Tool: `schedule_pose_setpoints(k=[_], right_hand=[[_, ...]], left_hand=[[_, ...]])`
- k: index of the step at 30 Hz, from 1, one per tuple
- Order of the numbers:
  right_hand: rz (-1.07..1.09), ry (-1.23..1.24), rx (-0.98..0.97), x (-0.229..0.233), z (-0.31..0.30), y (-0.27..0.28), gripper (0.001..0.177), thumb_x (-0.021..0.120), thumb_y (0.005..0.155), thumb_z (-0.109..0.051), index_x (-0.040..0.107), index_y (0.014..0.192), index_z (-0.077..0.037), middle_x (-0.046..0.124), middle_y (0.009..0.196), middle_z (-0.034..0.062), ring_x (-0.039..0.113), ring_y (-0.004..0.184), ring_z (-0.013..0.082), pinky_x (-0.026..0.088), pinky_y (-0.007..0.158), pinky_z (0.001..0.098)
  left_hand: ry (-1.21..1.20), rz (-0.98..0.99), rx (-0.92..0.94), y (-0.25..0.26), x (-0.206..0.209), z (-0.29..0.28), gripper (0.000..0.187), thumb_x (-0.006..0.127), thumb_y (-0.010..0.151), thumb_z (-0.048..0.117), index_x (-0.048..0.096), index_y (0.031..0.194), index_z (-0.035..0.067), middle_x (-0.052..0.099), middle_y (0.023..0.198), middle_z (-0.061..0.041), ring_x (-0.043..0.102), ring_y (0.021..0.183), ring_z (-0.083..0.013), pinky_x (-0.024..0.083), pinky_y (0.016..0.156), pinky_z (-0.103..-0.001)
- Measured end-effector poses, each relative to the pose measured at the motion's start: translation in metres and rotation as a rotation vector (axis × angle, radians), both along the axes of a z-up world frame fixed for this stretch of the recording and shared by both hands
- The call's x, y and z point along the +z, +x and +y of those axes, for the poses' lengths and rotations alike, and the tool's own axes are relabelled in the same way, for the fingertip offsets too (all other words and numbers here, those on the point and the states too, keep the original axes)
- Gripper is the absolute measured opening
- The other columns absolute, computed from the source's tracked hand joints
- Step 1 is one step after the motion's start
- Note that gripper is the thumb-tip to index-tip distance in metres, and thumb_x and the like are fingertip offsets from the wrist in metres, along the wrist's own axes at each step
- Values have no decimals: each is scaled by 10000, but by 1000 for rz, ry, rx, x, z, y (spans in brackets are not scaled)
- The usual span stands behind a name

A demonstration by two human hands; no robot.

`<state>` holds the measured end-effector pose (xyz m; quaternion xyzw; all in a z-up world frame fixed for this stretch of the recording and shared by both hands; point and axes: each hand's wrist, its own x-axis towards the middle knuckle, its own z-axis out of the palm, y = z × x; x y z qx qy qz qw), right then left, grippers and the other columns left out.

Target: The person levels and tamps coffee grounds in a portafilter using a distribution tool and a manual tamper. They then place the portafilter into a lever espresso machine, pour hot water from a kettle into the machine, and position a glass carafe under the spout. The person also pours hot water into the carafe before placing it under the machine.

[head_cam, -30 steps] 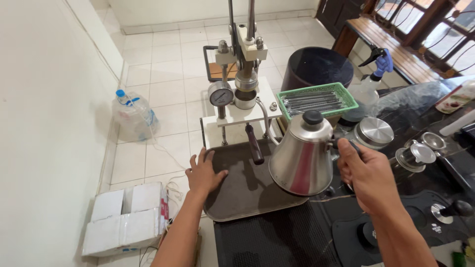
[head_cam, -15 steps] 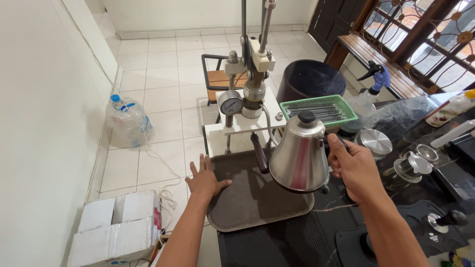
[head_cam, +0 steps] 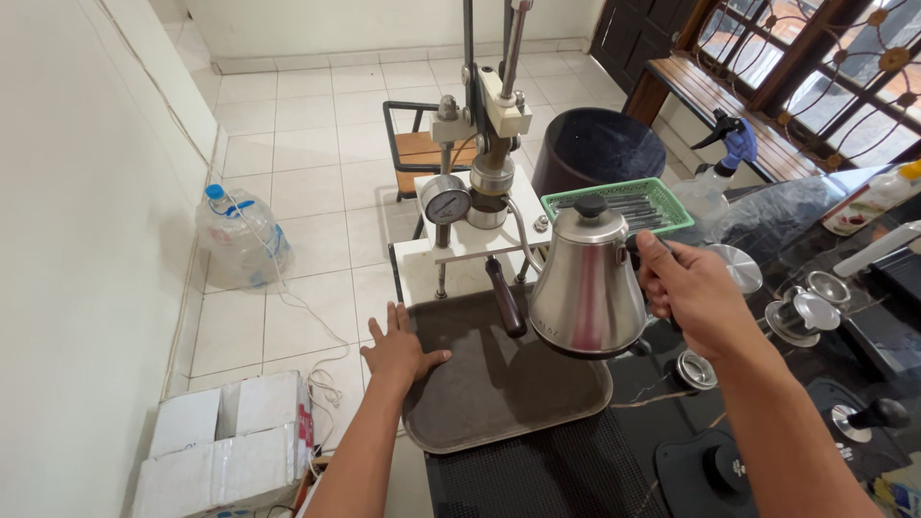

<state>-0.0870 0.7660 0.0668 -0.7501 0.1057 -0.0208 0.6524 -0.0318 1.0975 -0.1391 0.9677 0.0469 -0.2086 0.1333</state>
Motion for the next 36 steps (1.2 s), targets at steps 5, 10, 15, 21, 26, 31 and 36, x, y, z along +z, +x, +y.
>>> schedule_pose_setpoints(k=[5, 10, 15, 21, 26, 31, 36], right_hand=[[18, -15, 7, 5, 0, 3, 450, 605, 1014, -426, 552, 740, -74, 444, 630, -27, 372, 527, 77, 315, 470, 251], [50, -34, 25, 12, -2, 7, 395, 612, 1009, -384, 572, 769, -73, 460, 633, -28, 364, 512, 73, 304, 452, 240], [35, -91, 37, 17, -4, 8, 422, 609, 1023, -384, 585, 776, -43, 468, 634, -24, 373, 517, 65, 315, 456, 229], [34, -71, 67, 21, -5, 12, 411, 627, 1013, -388, 591, 799, -39, 468, 636, -28, 375, 520, 64, 315, 459, 231], [47, -135, 58, 27, -4, 14, 415, 642, 987, -416, 613, 811, -40, 485, 638, -30, 400, 524, 64, 336, 471, 227], [69, -125, 64, 33, -3, 15, 424, 648, 986, -430, 609, 821, -42, 477, 640, -38, 391, 531, 64, 328, 476, 224], [59, -143, 68, 36, -3, 14, 422, 646, 982, -435, 619, 821, -46, 478, 634, -34, 396, 533, 67, 338, 480, 225]], left_hand=[[39, -1, -23, 4, 7, -8, 1335, 797, 760, 680, -54, 1646, 158, -52, 1739, -18, 31, 1573, -401, 339, 1143, -647], [30, 5, -22, 3, 11, -13, 1298, 813, 788, 610, -49, 1650, 165, -46, 1741, -9, 20, 1583, -375, 339, 1144, -650], [14, -4, 5, 0, 8, -14, 1282, 813, 791, 608, -24, 1647, 150, -32, 1739, -6, 23, 1580, -379, 334, 1146, -647], [40, -6, -5, 2, 4, -16, 1258, 801, 805, 601, -13, 1650, 150, -28, 1740, 11, 31, 1580, -377, 346, 1136, -648], [45, -2, 5, 2, 3, -18, 1247, 802, 810, 597, -6, 1651, 157, -20, 1739, 15, 36, 1579, -377, 339, 1139, -649], [39, 9, 24, 1, 4, -20, 1231, 805, 814, 579, 5, 1654, 167, -6, 1740, 27, 45, 1584, -364, 340, 1144, -645], [46, 3, 32, 2, 5, -20, 1212, 797, 829, 571, 11, 1653, 157, -13, 1740, 18, 50, 1579, -373, 342, 1144, -640]])
